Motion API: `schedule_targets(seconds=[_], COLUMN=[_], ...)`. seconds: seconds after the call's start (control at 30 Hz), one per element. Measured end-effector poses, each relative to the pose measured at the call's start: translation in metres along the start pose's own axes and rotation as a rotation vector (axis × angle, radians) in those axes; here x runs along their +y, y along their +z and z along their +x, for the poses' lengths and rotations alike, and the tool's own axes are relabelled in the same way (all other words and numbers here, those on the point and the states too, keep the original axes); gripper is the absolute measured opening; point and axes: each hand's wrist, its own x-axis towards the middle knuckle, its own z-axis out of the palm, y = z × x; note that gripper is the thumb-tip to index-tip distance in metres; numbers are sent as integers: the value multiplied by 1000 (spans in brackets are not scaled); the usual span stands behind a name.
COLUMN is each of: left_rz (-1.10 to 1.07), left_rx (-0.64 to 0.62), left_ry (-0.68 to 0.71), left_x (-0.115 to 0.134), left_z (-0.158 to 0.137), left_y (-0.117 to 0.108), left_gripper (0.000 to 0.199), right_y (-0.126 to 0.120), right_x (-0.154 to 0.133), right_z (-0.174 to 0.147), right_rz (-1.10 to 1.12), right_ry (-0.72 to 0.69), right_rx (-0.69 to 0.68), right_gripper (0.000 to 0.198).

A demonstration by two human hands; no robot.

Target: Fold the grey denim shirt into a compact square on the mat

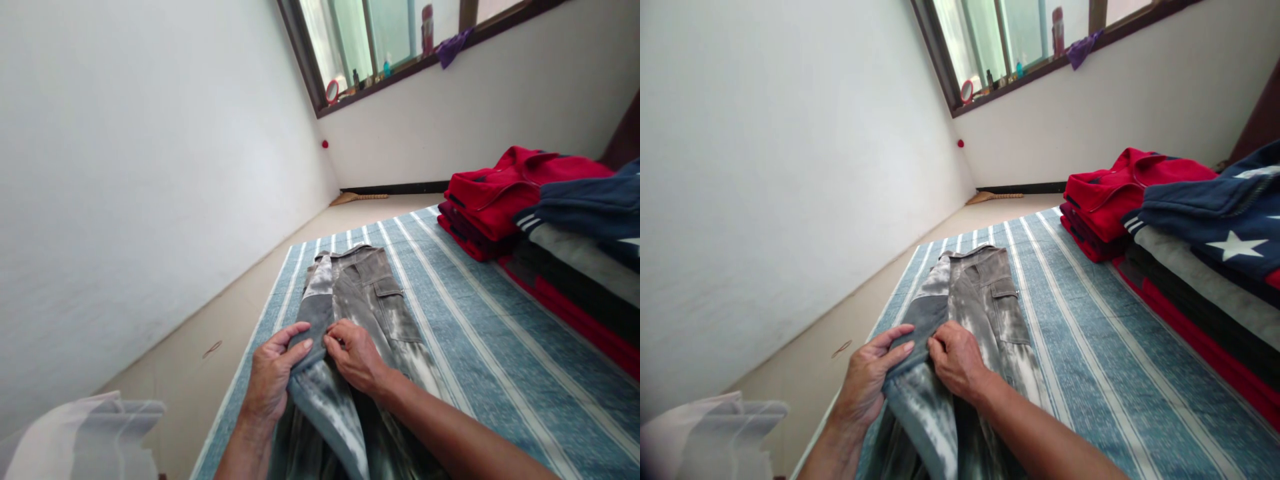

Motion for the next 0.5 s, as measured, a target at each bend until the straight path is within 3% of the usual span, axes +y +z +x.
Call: schedule_targets(seconds=[0.17,0.3,0.5], left_rz=[110,227,465], left_rx=[-59,-128,-227], left_ry=[42,82,119], left_x=[11,16,18], left_z=[2,6,15], left_y=[24,42,82], left_gripper=[50,45,37], right_y=[-4,-12,-26], right_x=[8,6,2], right_z=[3,2,-6], right_rz=[332,751,1072], right_ry=[222,442,603], right_rx=[74,41,48], right_gripper=[9,38,47])
